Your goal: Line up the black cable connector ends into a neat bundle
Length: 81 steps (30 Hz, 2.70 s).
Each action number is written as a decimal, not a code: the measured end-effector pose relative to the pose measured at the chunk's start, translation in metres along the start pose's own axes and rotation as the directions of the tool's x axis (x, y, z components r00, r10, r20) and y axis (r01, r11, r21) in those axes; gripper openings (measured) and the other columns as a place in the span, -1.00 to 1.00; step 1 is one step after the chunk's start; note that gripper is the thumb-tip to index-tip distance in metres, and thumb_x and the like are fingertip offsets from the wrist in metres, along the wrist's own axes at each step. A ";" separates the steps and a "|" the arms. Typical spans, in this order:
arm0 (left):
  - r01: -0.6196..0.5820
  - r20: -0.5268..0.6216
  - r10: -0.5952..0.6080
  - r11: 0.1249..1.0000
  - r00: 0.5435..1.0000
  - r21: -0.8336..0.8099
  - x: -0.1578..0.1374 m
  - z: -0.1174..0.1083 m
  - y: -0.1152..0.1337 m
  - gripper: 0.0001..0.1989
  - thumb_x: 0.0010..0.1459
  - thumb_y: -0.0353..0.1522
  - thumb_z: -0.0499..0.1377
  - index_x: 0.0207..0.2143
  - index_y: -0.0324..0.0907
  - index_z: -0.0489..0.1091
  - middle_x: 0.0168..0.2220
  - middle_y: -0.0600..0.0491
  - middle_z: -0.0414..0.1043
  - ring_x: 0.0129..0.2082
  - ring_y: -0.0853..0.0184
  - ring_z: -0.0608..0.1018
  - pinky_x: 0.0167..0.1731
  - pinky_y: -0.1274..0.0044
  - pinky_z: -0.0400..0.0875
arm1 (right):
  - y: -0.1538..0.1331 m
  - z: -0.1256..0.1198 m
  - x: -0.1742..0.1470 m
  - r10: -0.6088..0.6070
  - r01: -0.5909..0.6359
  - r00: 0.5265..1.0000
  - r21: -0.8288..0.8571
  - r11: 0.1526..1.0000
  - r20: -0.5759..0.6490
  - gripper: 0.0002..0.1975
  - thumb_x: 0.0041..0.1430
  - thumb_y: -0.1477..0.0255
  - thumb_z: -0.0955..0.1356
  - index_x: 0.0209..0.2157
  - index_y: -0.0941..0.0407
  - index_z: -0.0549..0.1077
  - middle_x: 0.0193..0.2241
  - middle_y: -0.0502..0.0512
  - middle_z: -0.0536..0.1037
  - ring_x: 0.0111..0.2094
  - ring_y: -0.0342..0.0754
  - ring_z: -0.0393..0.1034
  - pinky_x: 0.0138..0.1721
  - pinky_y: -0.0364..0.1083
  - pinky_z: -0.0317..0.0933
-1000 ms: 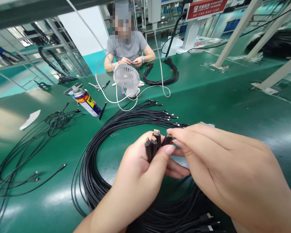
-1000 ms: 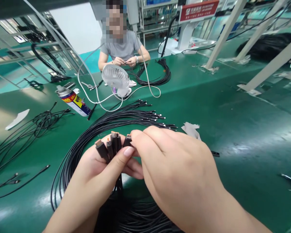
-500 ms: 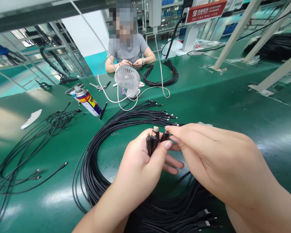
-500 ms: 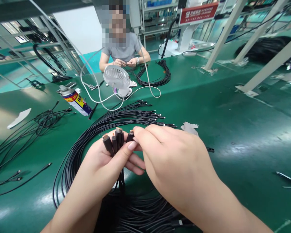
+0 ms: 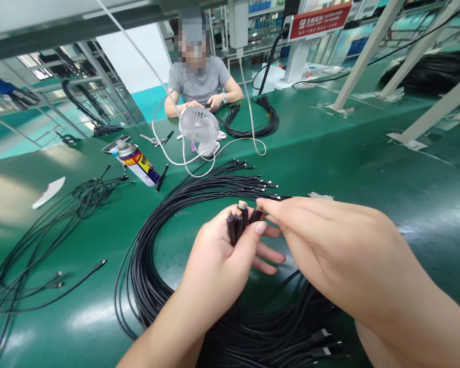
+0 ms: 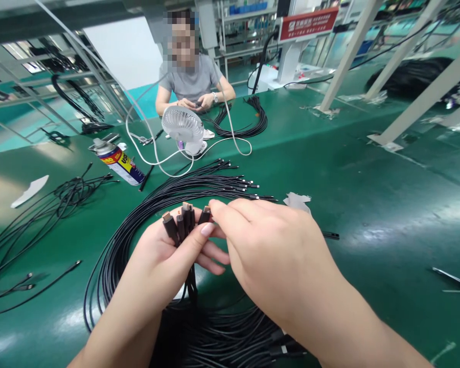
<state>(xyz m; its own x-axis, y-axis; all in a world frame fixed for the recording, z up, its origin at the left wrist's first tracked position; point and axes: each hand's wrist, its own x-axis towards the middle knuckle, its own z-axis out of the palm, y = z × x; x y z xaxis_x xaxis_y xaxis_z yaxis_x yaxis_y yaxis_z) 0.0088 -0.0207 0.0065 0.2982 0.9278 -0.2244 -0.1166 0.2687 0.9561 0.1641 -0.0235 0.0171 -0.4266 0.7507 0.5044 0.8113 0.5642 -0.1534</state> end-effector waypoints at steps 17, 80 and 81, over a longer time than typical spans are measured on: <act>0.025 0.017 -0.024 0.998 1.000 -0.049 0.003 0.000 -0.001 -0.78 0.18 -0.31 0.17 -0.17 -0.27 0.34 -0.34 -0.06 0.52 -0.50 0.27 0.60 -0.67 0.62 0.49 | 0.000 -0.003 0.001 -0.011 0.012 1.000 -0.060 0.998 0.020 -0.68 0.22 0.62 0.20 -0.14 0.20 0.53 -0.35 0.10 0.58 -0.41 -0.07 0.47 -0.44 -0.11 0.24; 0.204 0.174 -0.197 0.979 0.965 -0.027 0.007 0.000 0.002 -0.80 0.20 -0.32 0.13 -0.22 -0.30 0.27 -0.45 -0.06 0.52 -0.82 0.52 0.36 -0.85 0.75 0.14 | 0.015 0.006 0.013 0.251 -0.284 0.958 0.331 0.900 0.140 -0.78 0.19 0.55 0.26 -0.54 0.15 0.36 -0.60 -0.03 0.40 -0.56 -0.19 0.24 -0.53 -0.21 0.04; 0.207 0.178 -0.198 0.978 0.964 -0.033 0.008 -0.001 0.000 -0.79 0.20 -0.31 0.13 -0.23 -0.30 0.27 -0.43 -0.07 0.53 -0.81 0.52 0.37 -0.85 0.75 0.14 | 0.016 0.007 0.013 0.280 -0.298 0.955 0.281 0.912 0.100 -0.79 0.19 0.54 0.26 -0.53 0.15 0.36 -0.59 -0.02 0.40 -0.56 -0.18 0.24 -0.53 -0.20 0.03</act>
<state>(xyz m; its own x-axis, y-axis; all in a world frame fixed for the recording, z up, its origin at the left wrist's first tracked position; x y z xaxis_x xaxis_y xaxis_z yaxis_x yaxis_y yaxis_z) 0.0104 -0.0129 0.0048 0.4791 0.7948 -0.3725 -0.0832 0.4636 0.8821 0.1690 -0.0020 0.0156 -0.2199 0.9094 0.3531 0.7550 0.3879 -0.5287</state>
